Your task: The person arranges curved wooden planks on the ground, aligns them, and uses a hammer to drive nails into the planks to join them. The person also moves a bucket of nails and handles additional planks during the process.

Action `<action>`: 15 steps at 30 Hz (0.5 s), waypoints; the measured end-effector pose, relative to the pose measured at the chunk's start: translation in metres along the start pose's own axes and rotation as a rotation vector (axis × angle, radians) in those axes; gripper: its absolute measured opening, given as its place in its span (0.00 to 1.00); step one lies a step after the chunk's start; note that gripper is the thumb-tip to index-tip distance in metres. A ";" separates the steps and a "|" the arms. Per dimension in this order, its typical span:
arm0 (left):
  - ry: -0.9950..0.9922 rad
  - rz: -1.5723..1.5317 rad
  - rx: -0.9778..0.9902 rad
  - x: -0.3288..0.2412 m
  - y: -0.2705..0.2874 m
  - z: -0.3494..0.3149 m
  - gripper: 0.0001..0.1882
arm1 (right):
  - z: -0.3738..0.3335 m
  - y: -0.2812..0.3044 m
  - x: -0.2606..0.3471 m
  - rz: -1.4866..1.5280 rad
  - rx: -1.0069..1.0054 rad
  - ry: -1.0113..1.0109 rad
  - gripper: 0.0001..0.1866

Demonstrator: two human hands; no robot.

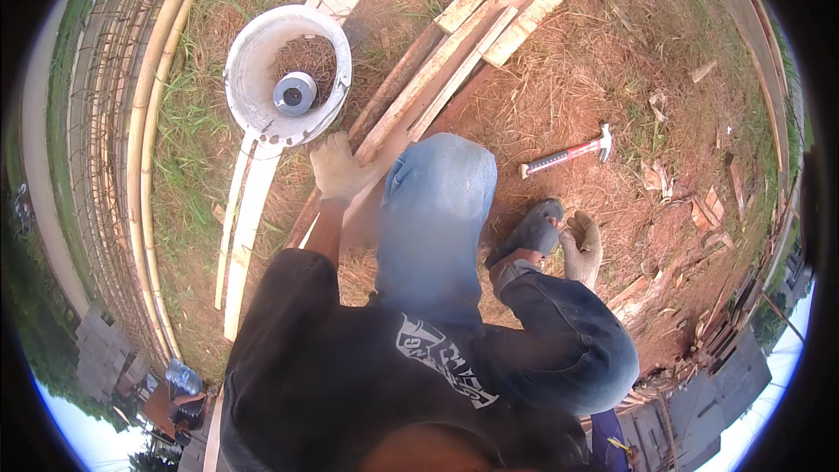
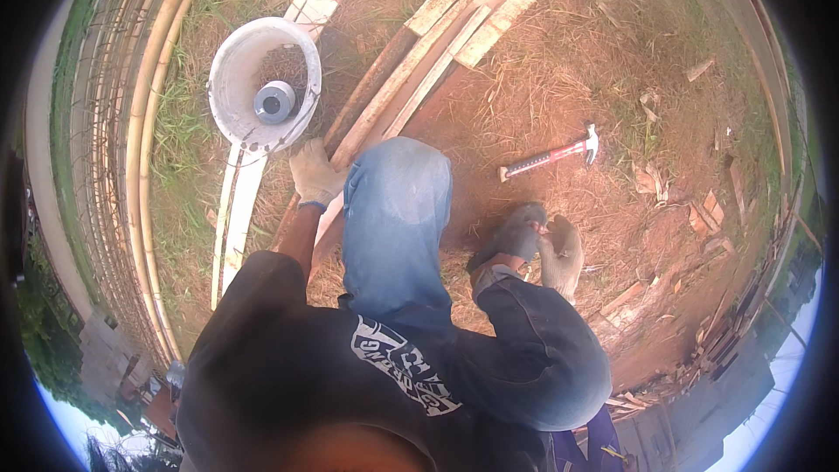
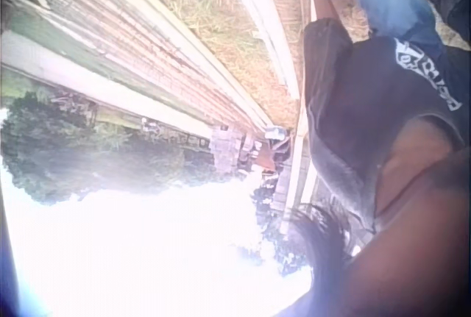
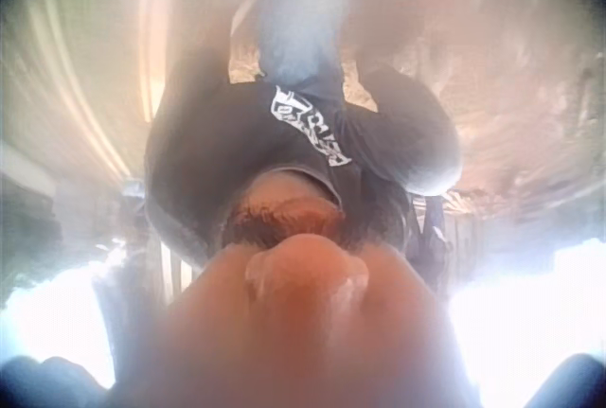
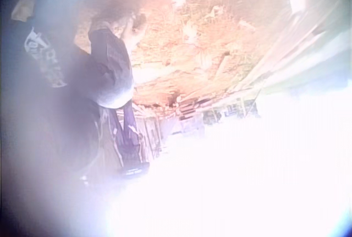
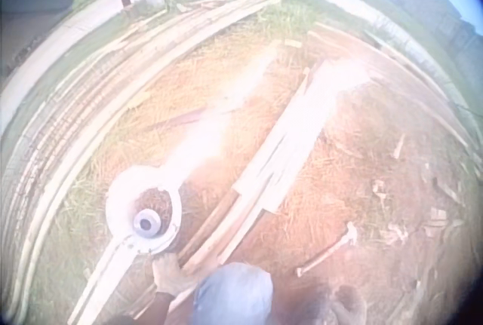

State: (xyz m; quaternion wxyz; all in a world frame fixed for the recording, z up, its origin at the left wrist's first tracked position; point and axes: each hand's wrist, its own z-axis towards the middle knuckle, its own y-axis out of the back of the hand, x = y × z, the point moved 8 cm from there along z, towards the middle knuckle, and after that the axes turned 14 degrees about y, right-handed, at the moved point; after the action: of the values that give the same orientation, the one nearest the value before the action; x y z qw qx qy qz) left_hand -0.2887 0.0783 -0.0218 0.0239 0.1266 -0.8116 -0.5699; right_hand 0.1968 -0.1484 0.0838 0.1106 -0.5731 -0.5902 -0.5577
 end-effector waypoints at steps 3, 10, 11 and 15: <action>0.006 0.020 -0.003 0.000 0.005 -0.004 0.44 | 0.035 -0.074 0.004 -0.274 0.367 0.194 0.28; 0.108 0.016 -0.031 0.001 -0.002 -0.006 0.41 | 0.108 -0.078 -0.122 0.262 0.109 -0.207 0.19; 0.108 -0.014 -0.127 -0.010 0.016 -0.015 0.42 | 0.113 -0.079 -0.121 0.312 0.108 -0.250 0.19; 0.157 0.025 0.060 -0.014 0.017 -0.009 0.43 | 0.103 -0.076 -0.129 0.338 0.033 -0.248 0.20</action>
State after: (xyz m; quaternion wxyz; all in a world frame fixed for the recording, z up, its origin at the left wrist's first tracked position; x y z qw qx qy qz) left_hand -0.2767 0.0782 -0.0017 0.0906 0.1613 -0.8254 -0.5335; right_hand 0.2297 -0.1179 -0.0919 0.1384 -0.7265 -0.5038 -0.4464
